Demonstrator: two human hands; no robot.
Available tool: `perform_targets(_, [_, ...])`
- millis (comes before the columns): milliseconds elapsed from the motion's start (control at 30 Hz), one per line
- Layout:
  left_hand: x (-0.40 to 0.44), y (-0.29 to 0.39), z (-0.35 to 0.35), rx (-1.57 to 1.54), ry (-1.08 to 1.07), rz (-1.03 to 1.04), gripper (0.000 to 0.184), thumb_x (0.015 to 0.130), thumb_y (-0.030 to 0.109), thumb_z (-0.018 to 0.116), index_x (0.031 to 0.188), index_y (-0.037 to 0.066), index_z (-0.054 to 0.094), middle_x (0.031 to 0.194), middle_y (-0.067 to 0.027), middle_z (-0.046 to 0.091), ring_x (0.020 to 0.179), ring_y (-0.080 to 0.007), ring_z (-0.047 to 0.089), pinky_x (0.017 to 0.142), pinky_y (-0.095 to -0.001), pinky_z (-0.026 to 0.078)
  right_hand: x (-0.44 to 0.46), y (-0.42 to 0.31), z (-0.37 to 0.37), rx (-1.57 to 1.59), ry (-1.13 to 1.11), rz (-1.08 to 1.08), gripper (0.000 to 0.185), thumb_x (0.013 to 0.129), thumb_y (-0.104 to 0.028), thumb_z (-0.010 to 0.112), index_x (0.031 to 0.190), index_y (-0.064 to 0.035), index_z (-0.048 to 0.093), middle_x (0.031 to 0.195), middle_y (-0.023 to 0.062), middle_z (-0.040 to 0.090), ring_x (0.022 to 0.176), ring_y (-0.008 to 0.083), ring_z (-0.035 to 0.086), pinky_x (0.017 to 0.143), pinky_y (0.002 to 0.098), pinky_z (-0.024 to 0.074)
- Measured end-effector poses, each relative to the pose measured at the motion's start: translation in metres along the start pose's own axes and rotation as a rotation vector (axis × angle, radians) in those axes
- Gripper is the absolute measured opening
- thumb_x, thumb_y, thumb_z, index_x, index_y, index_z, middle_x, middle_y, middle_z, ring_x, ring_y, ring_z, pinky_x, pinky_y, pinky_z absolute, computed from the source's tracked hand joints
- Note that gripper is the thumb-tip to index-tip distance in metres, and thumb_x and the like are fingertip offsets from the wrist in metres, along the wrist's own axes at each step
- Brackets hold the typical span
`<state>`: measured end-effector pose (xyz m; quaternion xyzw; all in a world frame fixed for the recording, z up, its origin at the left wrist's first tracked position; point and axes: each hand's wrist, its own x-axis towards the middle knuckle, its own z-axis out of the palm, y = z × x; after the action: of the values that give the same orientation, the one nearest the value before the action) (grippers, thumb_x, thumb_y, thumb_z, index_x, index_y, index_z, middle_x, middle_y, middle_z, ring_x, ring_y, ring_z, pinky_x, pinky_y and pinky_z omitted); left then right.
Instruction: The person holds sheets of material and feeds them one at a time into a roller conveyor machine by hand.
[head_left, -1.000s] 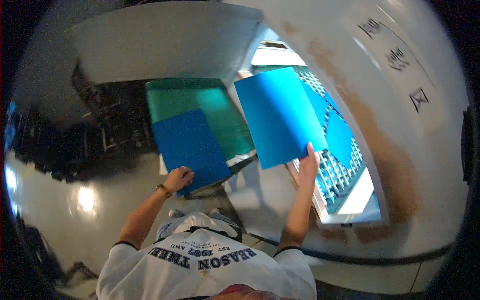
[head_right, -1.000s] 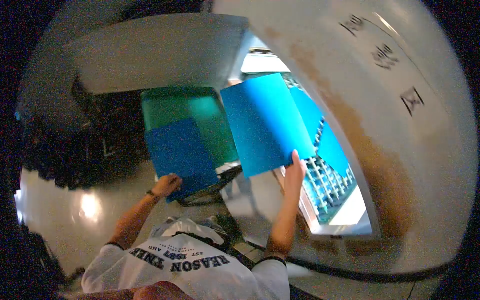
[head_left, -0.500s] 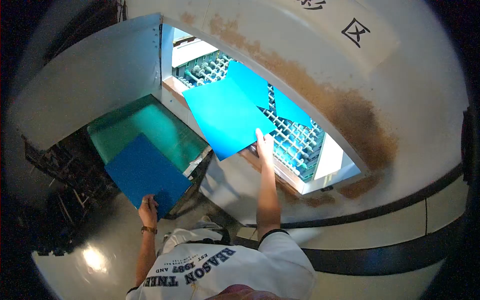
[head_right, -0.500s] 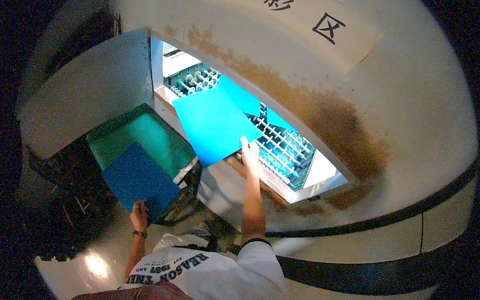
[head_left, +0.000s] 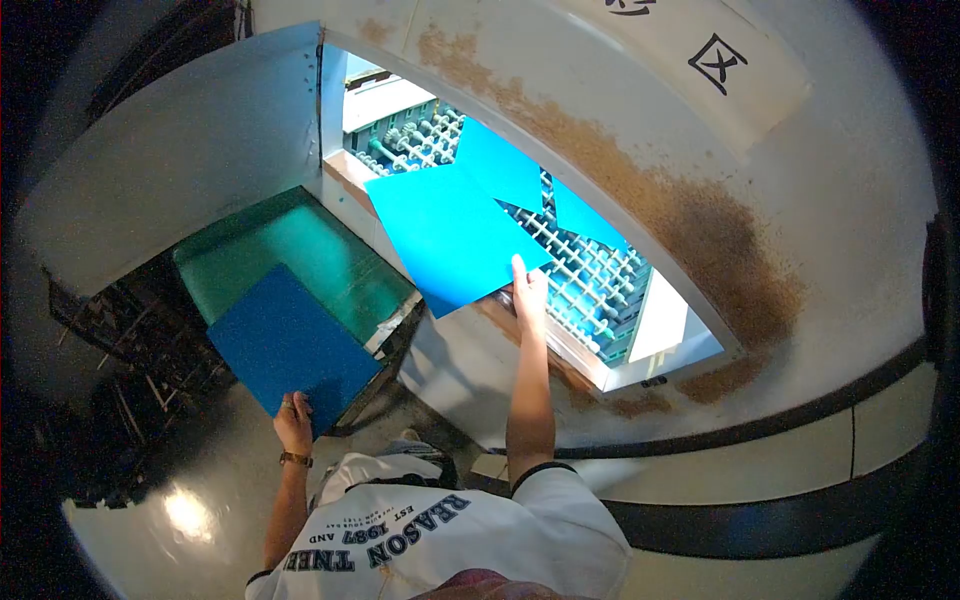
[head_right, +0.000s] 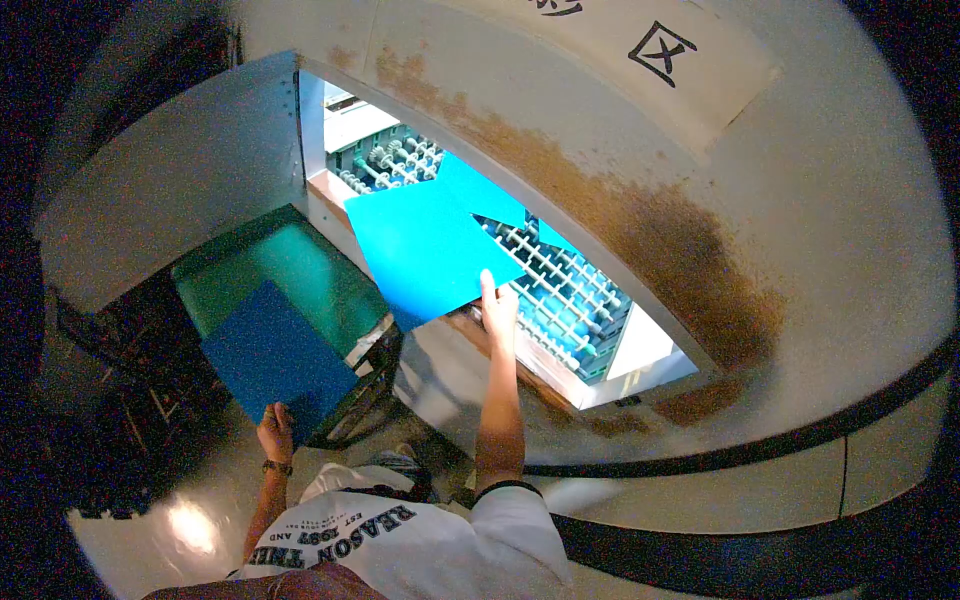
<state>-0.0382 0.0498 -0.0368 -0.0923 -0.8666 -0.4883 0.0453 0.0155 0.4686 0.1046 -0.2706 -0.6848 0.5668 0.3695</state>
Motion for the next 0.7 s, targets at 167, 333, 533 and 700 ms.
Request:
perform_targets(167, [-0.001,-0.002,0.001,0.007,-0.002,0.025,0.030,0.090,0.026,0.044,0.072,0.004,0.054,0.056,-0.0080,0.056,0.050,-0.0197,0.055,0.047,-0.0306,0.041,0.006,0.018,-0.005,-0.106,0.019,-0.064,0.027,0.086,-0.026,0.055,0.078,0.0004,0.056,0.073,0.0039,0.058,0.059,0.0094,0.055,0.054,0.0225,0.0467])
perform_targets(333, [0.000,-0.008,0.004,0.061,0.029,0.096,0.026,0.090,0.018,0.045,0.071,0.003,0.055,0.055,-0.0091,0.054,0.049,-0.0205,0.054,0.045,-0.0306,0.041,0.005,0.016,-0.001,-0.037,0.055,-0.068,0.028,0.085,-0.026,0.056,0.076,0.0009,0.055,0.072,0.0051,0.058,0.060,0.0099,0.055,0.054,0.0233,0.0468])
perform_targets(533, [-0.001,-0.003,0.002,0.043,0.019,0.049,0.026,0.090,0.019,0.047,0.070,0.003,0.054,0.055,-0.0088,0.053,0.048,-0.0207,0.053,0.045,-0.0307,0.040,0.005,0.016,-0.003,-0.098,0.047,-0.053,0.030,0.085,-0.026,0.056,0.074,0.0015,0.055,0.069,0.0043,0.057,0.058,0.0097,0.054,0.053,0.0239,0.0461])
perform_targets(700, [-0.001,-0.006,0.003,0.058,0.046,0.135,0.026,0.090,0.019,0.047,0.070,0.003,0.054,0.053,-0.0082,0.052,0.046,-0.0197,0.051,0.044,-0.0305,0.039,0.007,0.020,-0.006,-0.153,0.028,-0.093,0.028,0.085,-0.024,0.056,0.072,0.0004,0.055,0.064,0.0018,0.055,0.056,0.0080,0.050,0.051,0.0232,0.0439])
